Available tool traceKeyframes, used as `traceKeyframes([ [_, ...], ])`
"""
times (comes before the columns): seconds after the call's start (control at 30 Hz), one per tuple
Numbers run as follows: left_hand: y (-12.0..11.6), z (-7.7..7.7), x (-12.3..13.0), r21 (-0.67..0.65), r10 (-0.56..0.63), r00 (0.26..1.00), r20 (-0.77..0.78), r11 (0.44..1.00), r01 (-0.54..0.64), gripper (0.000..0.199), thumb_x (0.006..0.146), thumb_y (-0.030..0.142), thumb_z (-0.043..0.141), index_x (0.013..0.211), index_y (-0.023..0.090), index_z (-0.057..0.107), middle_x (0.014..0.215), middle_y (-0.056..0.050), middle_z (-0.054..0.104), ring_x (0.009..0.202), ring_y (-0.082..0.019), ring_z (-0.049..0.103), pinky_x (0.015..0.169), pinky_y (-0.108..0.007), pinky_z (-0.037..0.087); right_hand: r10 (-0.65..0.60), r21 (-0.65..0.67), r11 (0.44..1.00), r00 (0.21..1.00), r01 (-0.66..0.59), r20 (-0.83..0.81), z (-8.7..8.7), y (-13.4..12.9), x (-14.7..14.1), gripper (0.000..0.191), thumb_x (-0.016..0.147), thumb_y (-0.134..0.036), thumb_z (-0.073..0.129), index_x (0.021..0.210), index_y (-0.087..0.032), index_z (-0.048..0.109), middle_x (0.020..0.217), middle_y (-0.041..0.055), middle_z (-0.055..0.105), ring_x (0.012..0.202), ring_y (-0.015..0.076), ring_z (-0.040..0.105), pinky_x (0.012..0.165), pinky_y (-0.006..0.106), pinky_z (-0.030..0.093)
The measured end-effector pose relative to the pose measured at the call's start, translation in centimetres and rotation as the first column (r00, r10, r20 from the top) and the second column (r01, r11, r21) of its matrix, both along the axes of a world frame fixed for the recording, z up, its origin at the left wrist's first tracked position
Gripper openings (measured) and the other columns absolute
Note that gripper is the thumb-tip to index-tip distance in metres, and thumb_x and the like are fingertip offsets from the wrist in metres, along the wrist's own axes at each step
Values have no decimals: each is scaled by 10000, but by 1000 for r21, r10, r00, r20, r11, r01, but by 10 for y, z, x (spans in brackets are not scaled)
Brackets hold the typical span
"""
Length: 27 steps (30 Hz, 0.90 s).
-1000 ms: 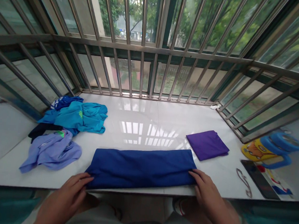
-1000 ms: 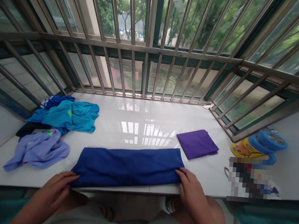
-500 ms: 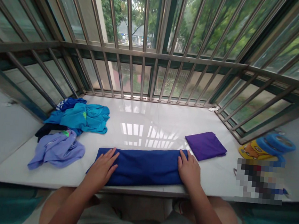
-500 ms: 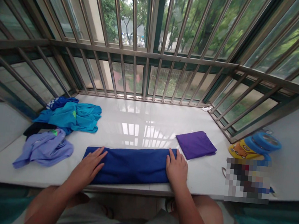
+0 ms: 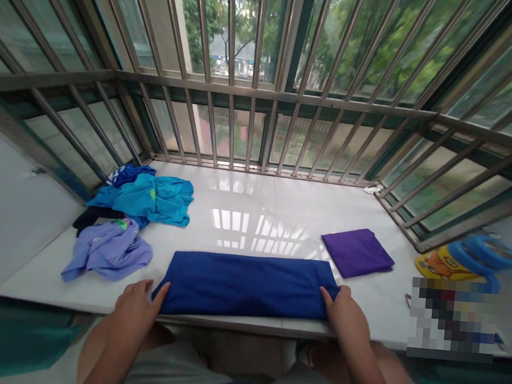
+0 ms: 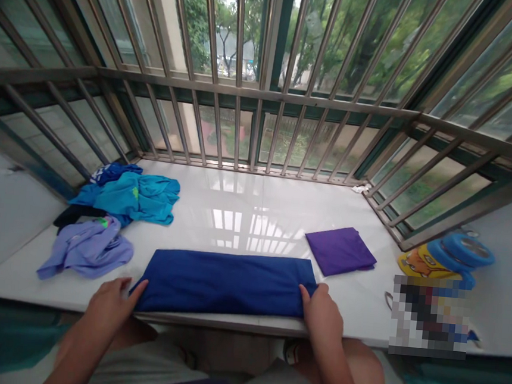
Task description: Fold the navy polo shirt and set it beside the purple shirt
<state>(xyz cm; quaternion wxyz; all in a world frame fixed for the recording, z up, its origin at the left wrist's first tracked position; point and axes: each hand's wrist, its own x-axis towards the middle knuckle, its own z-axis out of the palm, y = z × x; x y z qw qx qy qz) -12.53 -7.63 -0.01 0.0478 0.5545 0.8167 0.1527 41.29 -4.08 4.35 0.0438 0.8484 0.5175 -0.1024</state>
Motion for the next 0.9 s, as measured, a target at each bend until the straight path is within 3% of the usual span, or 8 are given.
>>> traceKeyframes([
  [0.1,0,15,-1,-136,-1,979,203,990,30,522,909,677,523,966,202,732,984,-136,794,960,-342,743,887,-418,549,32,-34,999,999,-33,-30,-4,1,9,496,1124,-543,406,1204,-113,640,989,212,777,971,347,778,804,386,534],
  [0.2,4,30,8,-147,-5,959,284,988,49,375,905,575,533,872,259,732,888,-64,806,868,-299,751,795,-365,519,57,-18,998,998,-58,-23,-5,0,7,460,1130,-513,400,1164,-131,655,1040,204,782,975,338,778,799,377,527],
  [0.4,7,43,11,-67,10,920,391,998,18,428,926,631,519,972,292,776,1025,-27,837,995,-283,764,839,-338,533,54,4,999,998,-54,-24,-3,-4,1,463,1137,-503,373,1175,-130,646,1038,193,779,961,331,773,798,386,526],
  [0.57,10,41,17,21,-7,956,294,1000,1,478,885,586,553,1105,212,753,1120,-108,798,930,-291,748,841,-375,558,60,24,998,998,-59,-37,1,-7,-1,449,1139,-498,367,1163,-142,640,1035,177,779,951,324,773,777,380,522],
  [0.67,12,38,24,-53,-27,969,245,998,41,399,900,557,574,1022,218,744,1013,-99,800,916,-295,748,832,-372,543,62,41,997,998,-60,-33,2,-8,-3,446,1141,-496,360,1155,-147,636,1035,175,776,955,326,770,775,381,523],
  [0.8,17,37,26,-134,54,983,178,991,-30,393,901,527,601,1095,204,713,908,-80,783,864,-297,745,761,-360,510,62,61,996,998,-60,-31,1,-10,-4,448,1138,-500,355,1129,-158,644,998,166,774,922,315,770,769,376,529],
  [0.9,21,41,25,-110,-43,988,145,992,59,252,896,467,585,885,237,687,887,-79,758,879,-291,724,793,-362,502,68,83,994,997,-66,-22,-2,-11,-4,451,1135,-502,361,1121,-155,648,995,165,775,912,311,768,771,376,533],
])
